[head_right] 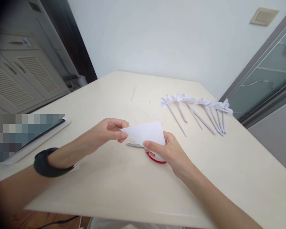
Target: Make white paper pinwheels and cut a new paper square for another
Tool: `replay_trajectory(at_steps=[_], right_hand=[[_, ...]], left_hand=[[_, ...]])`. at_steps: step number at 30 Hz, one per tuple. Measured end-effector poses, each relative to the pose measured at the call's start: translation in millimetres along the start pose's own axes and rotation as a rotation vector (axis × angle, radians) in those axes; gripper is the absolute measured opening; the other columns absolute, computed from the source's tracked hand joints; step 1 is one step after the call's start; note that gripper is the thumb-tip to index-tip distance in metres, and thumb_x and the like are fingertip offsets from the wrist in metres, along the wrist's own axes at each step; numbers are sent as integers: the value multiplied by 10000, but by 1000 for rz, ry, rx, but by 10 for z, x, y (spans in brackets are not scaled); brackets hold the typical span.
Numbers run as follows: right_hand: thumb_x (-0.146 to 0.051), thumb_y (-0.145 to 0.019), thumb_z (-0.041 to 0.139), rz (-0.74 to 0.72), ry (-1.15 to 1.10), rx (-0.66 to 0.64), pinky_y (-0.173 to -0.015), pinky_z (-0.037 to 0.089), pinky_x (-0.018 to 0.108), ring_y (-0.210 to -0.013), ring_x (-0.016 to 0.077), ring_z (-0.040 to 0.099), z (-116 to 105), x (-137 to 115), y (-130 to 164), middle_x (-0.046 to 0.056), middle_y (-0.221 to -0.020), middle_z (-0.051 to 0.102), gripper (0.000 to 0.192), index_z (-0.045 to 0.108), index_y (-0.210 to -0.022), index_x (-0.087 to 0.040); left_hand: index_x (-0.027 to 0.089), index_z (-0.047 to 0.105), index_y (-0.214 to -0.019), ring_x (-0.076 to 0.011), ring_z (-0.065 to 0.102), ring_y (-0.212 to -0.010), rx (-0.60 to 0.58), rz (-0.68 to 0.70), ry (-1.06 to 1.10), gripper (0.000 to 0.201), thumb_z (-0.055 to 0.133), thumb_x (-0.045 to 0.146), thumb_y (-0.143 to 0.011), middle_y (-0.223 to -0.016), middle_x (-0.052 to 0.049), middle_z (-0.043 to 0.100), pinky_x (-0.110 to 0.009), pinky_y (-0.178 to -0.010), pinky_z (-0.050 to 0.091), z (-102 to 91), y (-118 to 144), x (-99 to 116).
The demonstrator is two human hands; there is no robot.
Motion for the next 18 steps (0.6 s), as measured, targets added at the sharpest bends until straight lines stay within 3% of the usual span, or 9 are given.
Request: replay_trajectory(at_steps=[13,15,18], right_hand=[[-317,-736,667,-35,-1,60,-514,323,203,-558,88,438,-99,-57,3,-19,-622,520,204,550,-692,-155],[-320,-730,672,-49,11,100,-514,335,203,-558,91,449,-138,-75,6,-19,-618,524,200,561,-695,-157],[-335,-727,675,-80,24,144,-558,383,219,-623,115,505,-137,-72,4,-3,-694,563,192,601,-789,-169]], left_hand=[[156,597,-654,-96,493,-592,60,26,-165,140,632,263,-736,-593,20,559,-214,-589,370,-320,-65,42],[162,629,-706,-108,512,-625,51,0,-178,109,638,269,-726,-636,9,582,-218,-599,383,-309,-71,24],[177,655,-871,-140,561,-753,-23,-44,-123,193,667,267,-701,-802,-21,637,-229,-653,411,-132,-44,4]])
Point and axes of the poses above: each hand's wrist, its own y-axis away from the middle knuckle, its own z-axis out of the palm, x = y × z, the point moved 7 cm from there along -y, towards the middle knuckle
